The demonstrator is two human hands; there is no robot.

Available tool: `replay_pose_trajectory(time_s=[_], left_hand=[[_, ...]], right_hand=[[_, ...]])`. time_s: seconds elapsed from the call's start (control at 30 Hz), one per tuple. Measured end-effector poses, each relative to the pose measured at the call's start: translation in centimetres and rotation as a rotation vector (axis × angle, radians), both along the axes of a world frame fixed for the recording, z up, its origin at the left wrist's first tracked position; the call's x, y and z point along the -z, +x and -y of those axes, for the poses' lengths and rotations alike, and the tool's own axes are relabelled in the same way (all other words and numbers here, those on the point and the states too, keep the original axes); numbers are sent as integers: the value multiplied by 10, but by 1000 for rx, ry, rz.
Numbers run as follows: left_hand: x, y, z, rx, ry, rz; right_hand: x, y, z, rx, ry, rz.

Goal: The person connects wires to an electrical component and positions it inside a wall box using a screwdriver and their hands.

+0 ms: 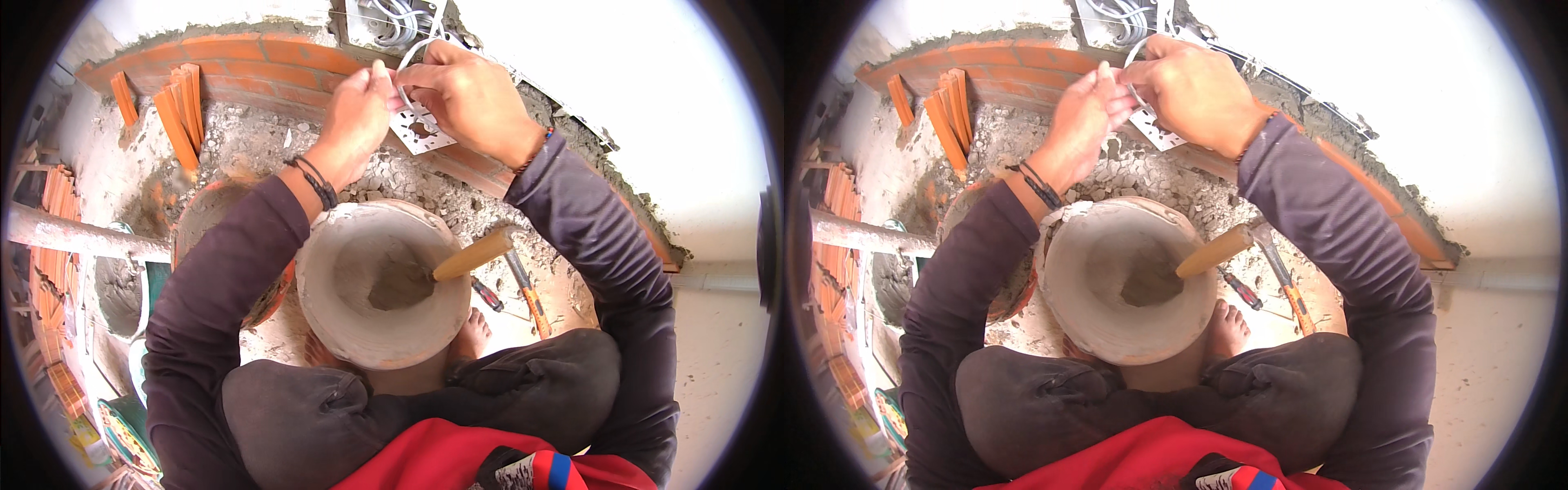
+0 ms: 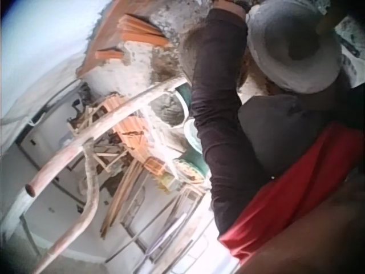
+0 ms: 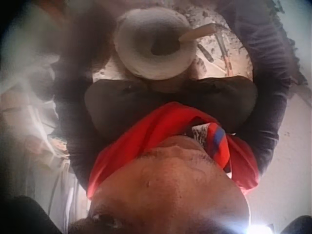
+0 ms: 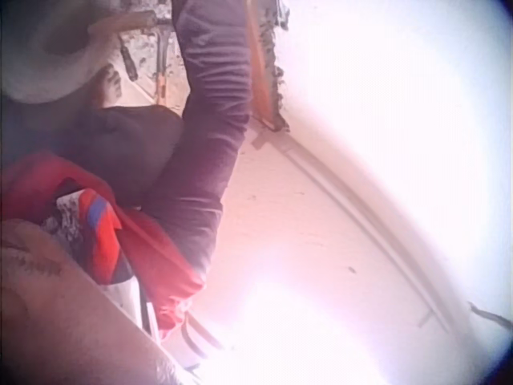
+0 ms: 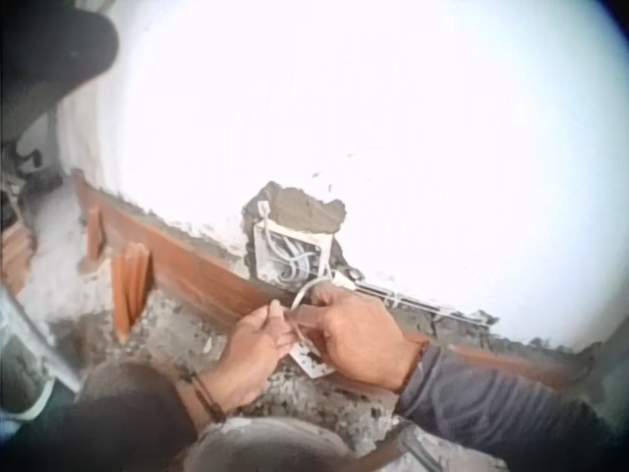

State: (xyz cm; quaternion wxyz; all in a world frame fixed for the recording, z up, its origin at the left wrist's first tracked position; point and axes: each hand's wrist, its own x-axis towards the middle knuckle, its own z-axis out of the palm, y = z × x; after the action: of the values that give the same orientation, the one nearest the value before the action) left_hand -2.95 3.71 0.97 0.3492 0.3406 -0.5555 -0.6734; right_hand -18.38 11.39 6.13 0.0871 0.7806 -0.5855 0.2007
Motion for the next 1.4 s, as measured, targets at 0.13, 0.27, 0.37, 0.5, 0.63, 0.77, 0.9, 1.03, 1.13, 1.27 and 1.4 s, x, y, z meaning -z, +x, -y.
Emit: replay_pose_trajectory(time_s=[0.13,0.27,0.37,0.5,0.63,0.77,0.9,1.03,1.13,1.27,1.4], left_hand=[[2,1,-3,93,-12,-40],[-7,-6,-5,-14,-100,67],[-12,-2,2,-44,-139,144],[-22,0,5,-23,-202,206],[-19,-1,6,41,-117,55],[-5,4,17,212,75,-144],[-4,-3,18,154,221,-120],[-10,-11,7,110,184,14],[-11,-14,1,143,227,-23],[-2,-19,1,31,41,-45],[-12,-24,2,-33,-176,-48]], right_hand=[[-4,-7,-10,4,-21,316],[0,-20,-18,121,94,534],[-5,-20,-18,83,38,415],[-3,-11,-12,-168,-199,251],[-4,12,-16,-226,-141,206],[2,8,-15,-413,-137,295],[5,12,-23,-467,-43,497],[19,6,-32,-378,1,533],[21,1,-37,-196,-3,570],[22,-18,-40,-6,20,667],[20,-27,-38,44,111,972]])
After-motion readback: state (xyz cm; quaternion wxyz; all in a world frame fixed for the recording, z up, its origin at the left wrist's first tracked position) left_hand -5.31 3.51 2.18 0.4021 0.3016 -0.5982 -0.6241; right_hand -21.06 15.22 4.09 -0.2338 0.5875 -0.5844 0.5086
